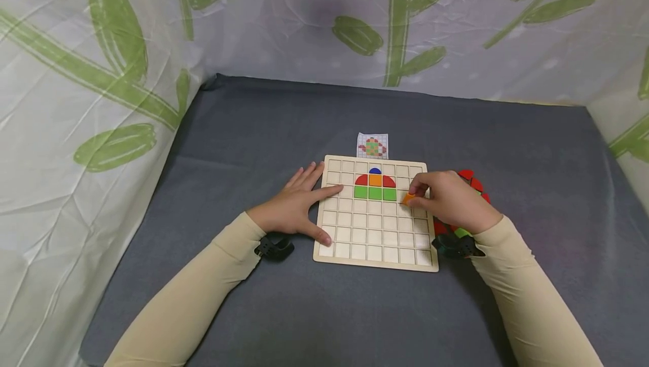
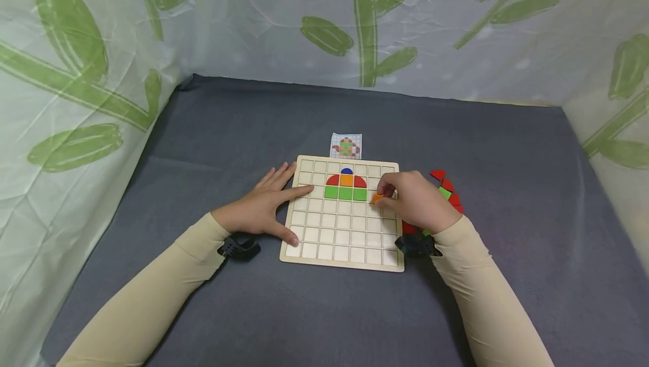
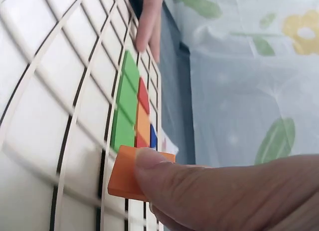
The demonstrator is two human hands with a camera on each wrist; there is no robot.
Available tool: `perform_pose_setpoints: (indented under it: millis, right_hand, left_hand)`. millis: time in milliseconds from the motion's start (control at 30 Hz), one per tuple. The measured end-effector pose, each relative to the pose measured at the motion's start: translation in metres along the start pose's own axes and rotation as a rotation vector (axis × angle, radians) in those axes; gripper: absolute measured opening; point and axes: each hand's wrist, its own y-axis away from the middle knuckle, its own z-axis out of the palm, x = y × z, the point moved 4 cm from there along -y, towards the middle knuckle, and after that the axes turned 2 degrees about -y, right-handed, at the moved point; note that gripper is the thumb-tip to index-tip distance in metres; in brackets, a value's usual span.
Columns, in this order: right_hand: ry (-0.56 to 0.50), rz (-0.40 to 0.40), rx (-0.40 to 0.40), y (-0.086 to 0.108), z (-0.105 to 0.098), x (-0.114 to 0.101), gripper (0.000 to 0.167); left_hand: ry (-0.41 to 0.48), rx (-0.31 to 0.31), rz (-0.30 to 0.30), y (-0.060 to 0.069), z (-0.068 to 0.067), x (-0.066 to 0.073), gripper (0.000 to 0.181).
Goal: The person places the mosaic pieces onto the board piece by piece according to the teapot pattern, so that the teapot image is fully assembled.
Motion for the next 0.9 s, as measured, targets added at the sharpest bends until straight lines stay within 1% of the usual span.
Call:
perform_pose_setpoints:
  millis: [200, 400, 567, 900]
  right_hand:
    - [-0.028, -0.034, -0.032, -0.011, 0.010, -0.010, 0.007]
    - [-0.051, -0.079, -0.046, -0.019, 0.021, -0.011, 0.005]
    - [-0.045, -0.114, -0.045, -0.020, 0.027, -0.011, 0.003]
    - [-0.016, -0.122, -0.038, -0.018, 0.027, -0.010, 0.003]
  left_hand:
    - [0.006, 0.003, 0.004, 0.000, -0.001, 0.002, 0.120]
    - [0.005, 0.007, 0.003, 0.000, 0.000, 0.002, 0.121]
    - [0.008, 0.009, 0.003, 0.000, 0.000, 0.001, 0.121]
    - [0.011, 0.009, 0.003, 0.000, 0.000, 0.001, 0.121]
